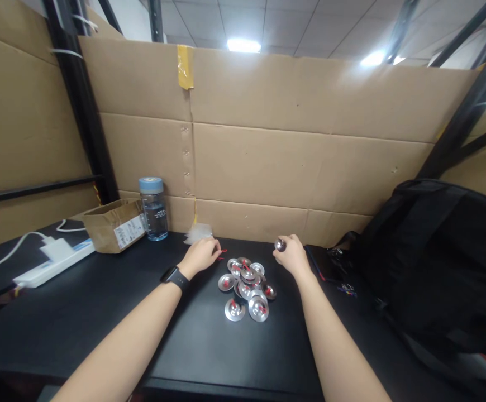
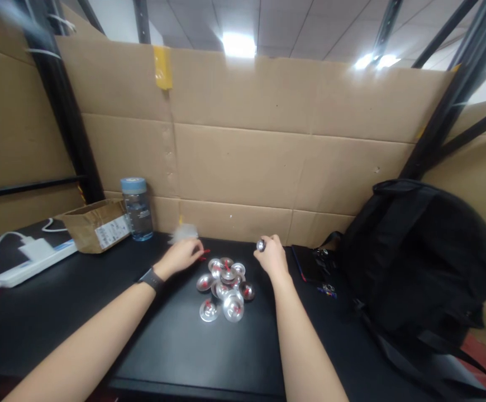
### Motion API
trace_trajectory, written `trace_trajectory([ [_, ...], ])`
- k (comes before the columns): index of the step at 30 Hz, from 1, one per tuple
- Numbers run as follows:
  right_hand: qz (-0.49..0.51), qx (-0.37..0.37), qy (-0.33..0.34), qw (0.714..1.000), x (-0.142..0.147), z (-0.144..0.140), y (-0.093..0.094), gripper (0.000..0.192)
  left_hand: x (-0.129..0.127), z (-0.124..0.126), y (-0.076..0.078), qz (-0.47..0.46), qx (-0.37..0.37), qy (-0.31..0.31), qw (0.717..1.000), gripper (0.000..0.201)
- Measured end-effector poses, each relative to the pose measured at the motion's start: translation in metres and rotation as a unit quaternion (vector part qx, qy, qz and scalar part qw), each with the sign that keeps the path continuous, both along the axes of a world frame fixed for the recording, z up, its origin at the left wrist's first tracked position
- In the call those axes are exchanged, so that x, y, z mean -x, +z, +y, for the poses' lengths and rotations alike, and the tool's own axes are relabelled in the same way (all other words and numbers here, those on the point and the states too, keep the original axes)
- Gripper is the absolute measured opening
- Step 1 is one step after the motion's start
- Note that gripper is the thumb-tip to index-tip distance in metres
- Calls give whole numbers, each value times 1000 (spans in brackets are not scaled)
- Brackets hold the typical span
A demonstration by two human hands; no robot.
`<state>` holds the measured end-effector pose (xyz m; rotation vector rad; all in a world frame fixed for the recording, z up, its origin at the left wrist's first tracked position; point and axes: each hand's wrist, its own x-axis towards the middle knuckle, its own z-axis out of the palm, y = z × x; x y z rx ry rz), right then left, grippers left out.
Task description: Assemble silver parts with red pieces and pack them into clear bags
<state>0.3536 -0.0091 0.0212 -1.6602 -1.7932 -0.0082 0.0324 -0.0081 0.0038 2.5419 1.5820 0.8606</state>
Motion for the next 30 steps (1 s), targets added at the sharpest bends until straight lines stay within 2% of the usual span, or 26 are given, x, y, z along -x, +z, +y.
trace_trajectory([
  [4,-19,130,-26,991,-26,6,-9,43,11,5,-3,20,31,4,999,12],
  [10,-24,179,-39,983,-37,9,-17,38,14,11,-8,27,52,-3,998,14],
  [20,-64,165,-7,984,-29,9,-20,15,13,14,-13,15,66,-33,997,25],
  [24,-80,149,8,986,-25,7,-22,17,13,13,-12,13,74,-62,995,22],
  [30,-100,123,22,987,-13,3,-20,22,16,12,-10,3,76,-70,995,15],
])
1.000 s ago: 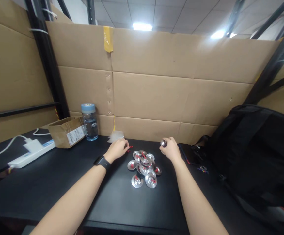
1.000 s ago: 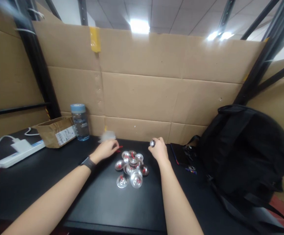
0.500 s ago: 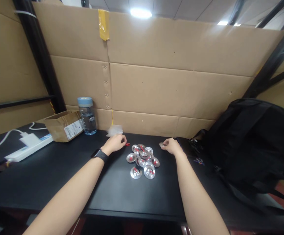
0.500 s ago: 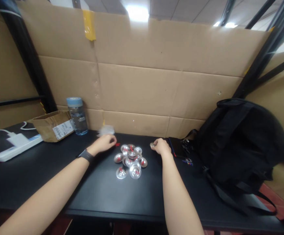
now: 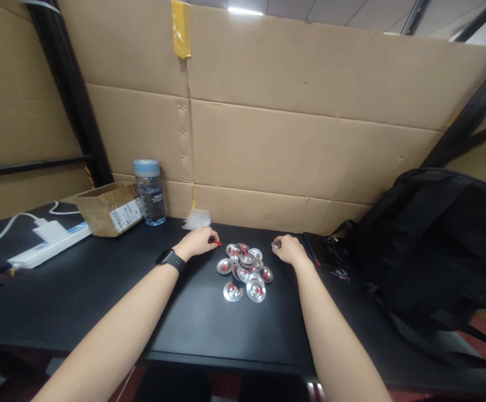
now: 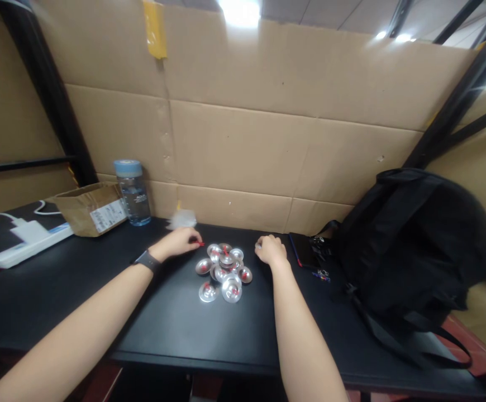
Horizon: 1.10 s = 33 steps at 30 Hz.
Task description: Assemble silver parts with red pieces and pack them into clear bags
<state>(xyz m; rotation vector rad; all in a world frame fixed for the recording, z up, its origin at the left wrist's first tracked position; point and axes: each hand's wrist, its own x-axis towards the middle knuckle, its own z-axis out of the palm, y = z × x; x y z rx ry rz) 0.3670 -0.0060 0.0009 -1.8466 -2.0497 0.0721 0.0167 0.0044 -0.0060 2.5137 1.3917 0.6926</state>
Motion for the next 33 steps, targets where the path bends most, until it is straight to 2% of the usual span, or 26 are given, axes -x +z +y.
trace_trajectory([
  [3,15,-4,76,997,19,-6,5,27,1,0,0,-4,-2,3,1000,14],
  [6,90,-9,222,971,44,-14,9,20,0,-1,1,-8,-5,7,1000,14],
  [9,105,-11,276,955,61,-21,7,9,-1,-1,3,-16,-10,8,1000,16],
  [11,104,-15,284,953,67,-21,4,2,-2,-2,6,-24,-16,6,1000,17],
  [13,127,-26,279,952,68,-20,3,5,-5,-4,10,-33,-24,-1,999,17],
  [16,232,-44,237,942,67,-17,5,8,-18,-10,13,-55,-30,-20,998,17],
  [20,401,4,186,897,73,-18,9,21,-44,-24,15,-171,6,-69,983,17],
  [23,469,46,184,863,79,-21,8,28,-60,-33,17,-226,13,-71,971,24],
  [28,515,80,229,822,87,-26,7,29,-67,-40,22,-219,-49,-49,973,17],
  [33,518,98,232,817,91,-33,11,31,-66,-39,22,-189,-105,-49,975,10],
])
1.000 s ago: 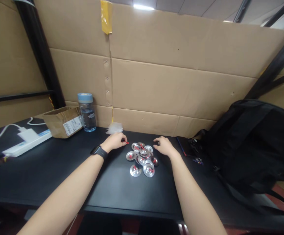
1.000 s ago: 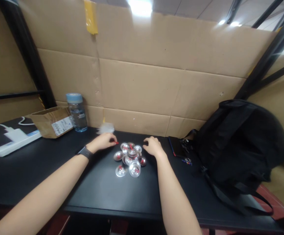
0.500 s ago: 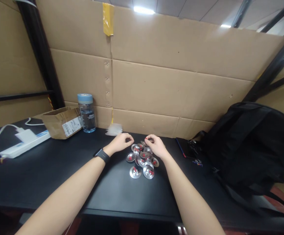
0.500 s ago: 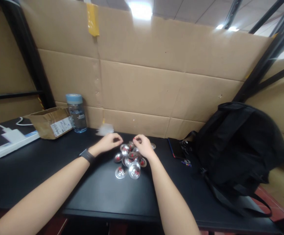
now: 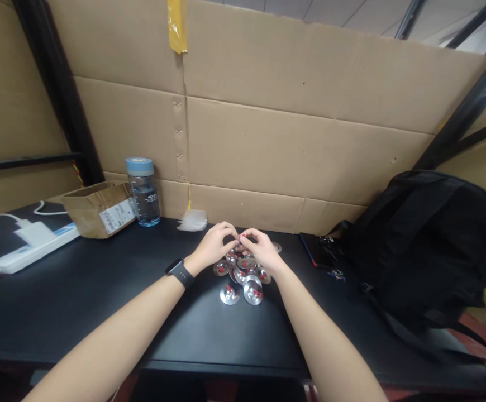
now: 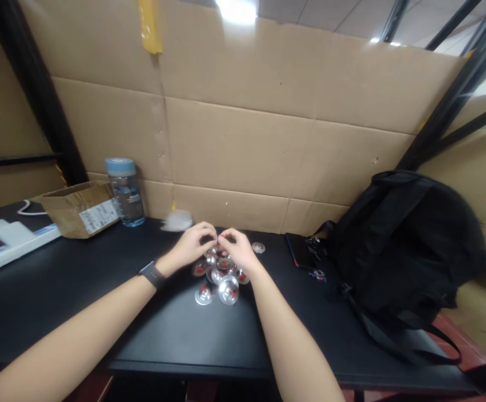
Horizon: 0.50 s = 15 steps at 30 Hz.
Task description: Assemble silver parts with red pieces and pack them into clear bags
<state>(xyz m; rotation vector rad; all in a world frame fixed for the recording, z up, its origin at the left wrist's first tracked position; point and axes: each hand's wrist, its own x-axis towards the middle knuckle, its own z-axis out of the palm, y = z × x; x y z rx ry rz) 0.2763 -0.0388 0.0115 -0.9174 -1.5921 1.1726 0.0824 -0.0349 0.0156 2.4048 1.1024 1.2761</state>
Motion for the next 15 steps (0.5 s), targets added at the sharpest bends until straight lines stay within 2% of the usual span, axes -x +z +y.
trace_trajectory([
  [4,18,-5,7,1000,1,-4,3,43,1,0,0,20,-48,27,998,8],
  [8,52,12,26,998,3,-7,3,64,2,-2,1,52,-72,2,996,7],
  [11,45,3,48,998,4,-5,2,66,4,-2,2,85,-76,-15,993,8],
  [13,16,-22,27,999,0,-2,1,64,7,0,2,100,-75,-4,992,7],
  [15,-49,-73,-30,996,-8,4,1,61,15,6,2,116,-71,20,991,8],
])
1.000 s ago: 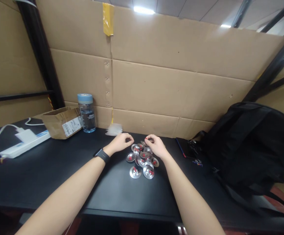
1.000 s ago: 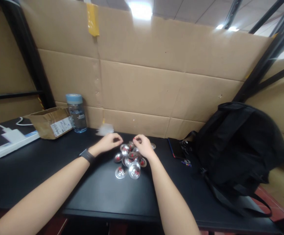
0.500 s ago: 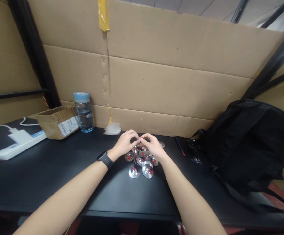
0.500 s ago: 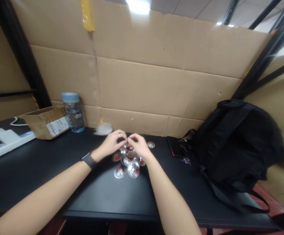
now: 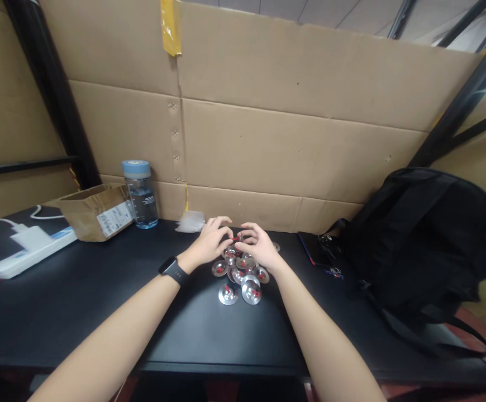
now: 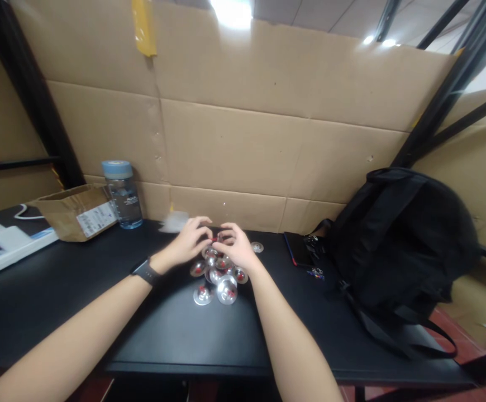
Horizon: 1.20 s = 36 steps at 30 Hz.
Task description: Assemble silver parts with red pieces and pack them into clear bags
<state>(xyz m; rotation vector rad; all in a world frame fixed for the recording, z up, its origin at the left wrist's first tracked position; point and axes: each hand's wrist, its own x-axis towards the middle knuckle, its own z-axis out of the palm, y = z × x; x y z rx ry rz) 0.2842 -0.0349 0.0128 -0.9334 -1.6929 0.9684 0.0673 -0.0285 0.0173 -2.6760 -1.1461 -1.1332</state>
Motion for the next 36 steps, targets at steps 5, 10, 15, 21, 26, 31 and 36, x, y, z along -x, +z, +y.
trace_trajectory([
  [5,-259,-125,-157,945,-42,16,2,45,34,22,-7,69,35,72,994,9],
  [10,-427,-21,-249,869,-81,26,-2,32,60,35,-13,117,70,113,984,9],
  [15,-473,23,-239,848,-92,29,-8,25,62,34,-11,148,90,108,979,9],
  [21,-493,16,-224,841,-88,26,-7,25,61,32,-12,160,88,112,977,9],
  [26,-478,-47,-207,852,-61,19,-3,32,59,33,-16,148,87,105,979,24],
  [31,-404,-138,-66,902,-17,7,-9,30,56,34,-17,145,88,98,981,31],
  [36,-440,-133,-107,882,5,1,-19,18,54,33,-16,138,93,90,982,31],
])
